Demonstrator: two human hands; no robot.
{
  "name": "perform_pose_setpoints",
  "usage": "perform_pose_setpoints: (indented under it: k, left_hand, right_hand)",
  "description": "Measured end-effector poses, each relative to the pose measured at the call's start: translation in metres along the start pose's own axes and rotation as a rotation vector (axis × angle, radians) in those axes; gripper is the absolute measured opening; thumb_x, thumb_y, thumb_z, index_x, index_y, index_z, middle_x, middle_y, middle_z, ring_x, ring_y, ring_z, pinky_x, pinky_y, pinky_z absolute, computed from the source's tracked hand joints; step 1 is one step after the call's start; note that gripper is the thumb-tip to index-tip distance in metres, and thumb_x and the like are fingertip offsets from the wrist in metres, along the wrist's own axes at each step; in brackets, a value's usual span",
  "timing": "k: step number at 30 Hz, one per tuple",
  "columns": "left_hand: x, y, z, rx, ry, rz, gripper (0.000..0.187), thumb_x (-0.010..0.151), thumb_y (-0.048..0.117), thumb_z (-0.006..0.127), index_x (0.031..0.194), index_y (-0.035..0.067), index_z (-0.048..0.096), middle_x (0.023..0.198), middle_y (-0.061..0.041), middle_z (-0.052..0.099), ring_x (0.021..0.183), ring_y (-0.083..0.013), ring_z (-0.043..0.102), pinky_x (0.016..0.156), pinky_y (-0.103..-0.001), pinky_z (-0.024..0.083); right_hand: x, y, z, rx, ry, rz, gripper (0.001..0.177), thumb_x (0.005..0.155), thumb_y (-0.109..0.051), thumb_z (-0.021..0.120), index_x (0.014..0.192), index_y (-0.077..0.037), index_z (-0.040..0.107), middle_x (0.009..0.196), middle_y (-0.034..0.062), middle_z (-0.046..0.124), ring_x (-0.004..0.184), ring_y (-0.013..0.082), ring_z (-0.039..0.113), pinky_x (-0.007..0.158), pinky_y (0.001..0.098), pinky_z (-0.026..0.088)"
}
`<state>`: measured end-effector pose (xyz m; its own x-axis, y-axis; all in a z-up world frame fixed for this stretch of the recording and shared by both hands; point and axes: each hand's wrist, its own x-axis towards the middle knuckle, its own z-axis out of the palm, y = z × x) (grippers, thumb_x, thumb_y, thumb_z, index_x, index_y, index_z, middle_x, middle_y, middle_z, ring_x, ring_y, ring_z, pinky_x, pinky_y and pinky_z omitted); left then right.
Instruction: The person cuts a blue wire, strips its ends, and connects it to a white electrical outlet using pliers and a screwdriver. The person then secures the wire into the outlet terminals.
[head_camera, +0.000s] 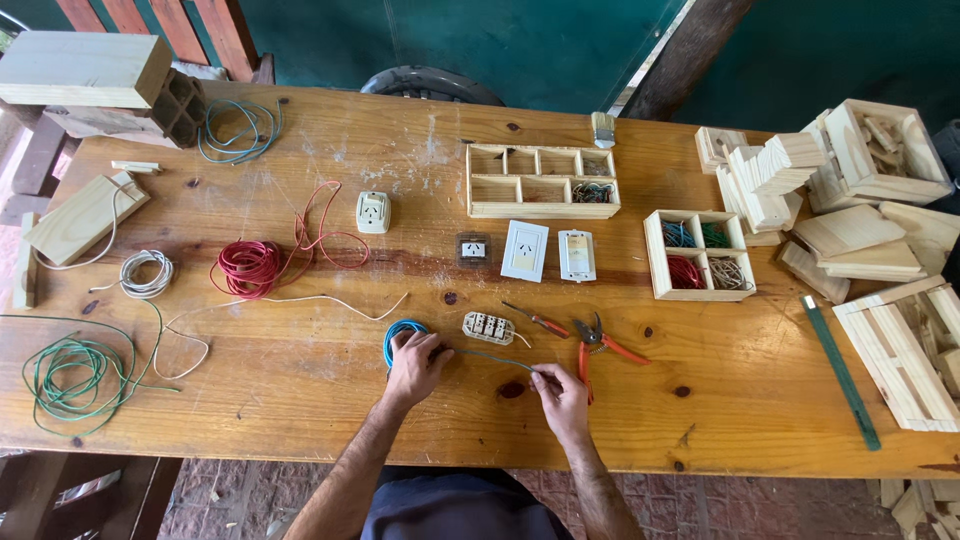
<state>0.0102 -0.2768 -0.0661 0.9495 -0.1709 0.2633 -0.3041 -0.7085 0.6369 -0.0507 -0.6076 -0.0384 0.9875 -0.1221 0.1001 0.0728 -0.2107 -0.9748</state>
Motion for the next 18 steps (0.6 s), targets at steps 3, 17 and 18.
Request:
perform_pose_setpoints:
  k: [3, 17, 18]
  left_hand:
    - [-0.001, -0.005, 0.004, -0.014, -0.003, -0.014, 0.023, 0.105, 0.045, 0.082, 0.096, 0.027, 0.071, 0.086, 0.007, 0.075, 0.099, -0.0174, 0.079, 0.110, -0.046, 0.042]
    - [-0.002, -0.005, 0.003, -0.046, -0.013, 0.015, 0.016, 0.106, 0.042, 0.082, 0.101, 0.028, 0.076, 0.093, 0.008, 0.080, 0.104, -0.0166, 0.079, 0.113, -0.048, 0.040]
    - [-0.003, -0.010, 0.007, -0.048, -0.015, 0.022, 0.017, 0.108, 0.042, 0.081, 0.101, 0.027, 0.075, 0.092, 0.007, 0.080, 0.103, -0.0166, 0.079, 0.113, -0.047, 0.040]
  right_hand:
    - [-0.002, -0.010, -0.003, -0.023, -0.019, 0.008, 0.014, 0.106, -0.007, 0.083, 0.117, 0.000, 0.090, 0.093, 0.0208, 0.087, 0.083, 0.0254, 0.088, 0.078, 0.0411, 0.077]
    - [0.035, 0.000, -0.077, -1.009, 0.296, -0.247, 0.060, 0.088, -0.035, 0.092, 0.142, -0.016, 0.074, 0.137, 0.0138, 0.074, 0.131, 0.0375, 0.071, 0.107, 0.0535, 0.063]
    - [0.037, -0.003, -0.081, -1.164, 0.273, -0.118, 0.086, 0.085, -0.053, 0.093, 0.158, -0.014, 0.067, 0.157, 0.0151, 0.069, 0.153, 0.0385, 0.062, 0.120, 0.0590, 0.058]
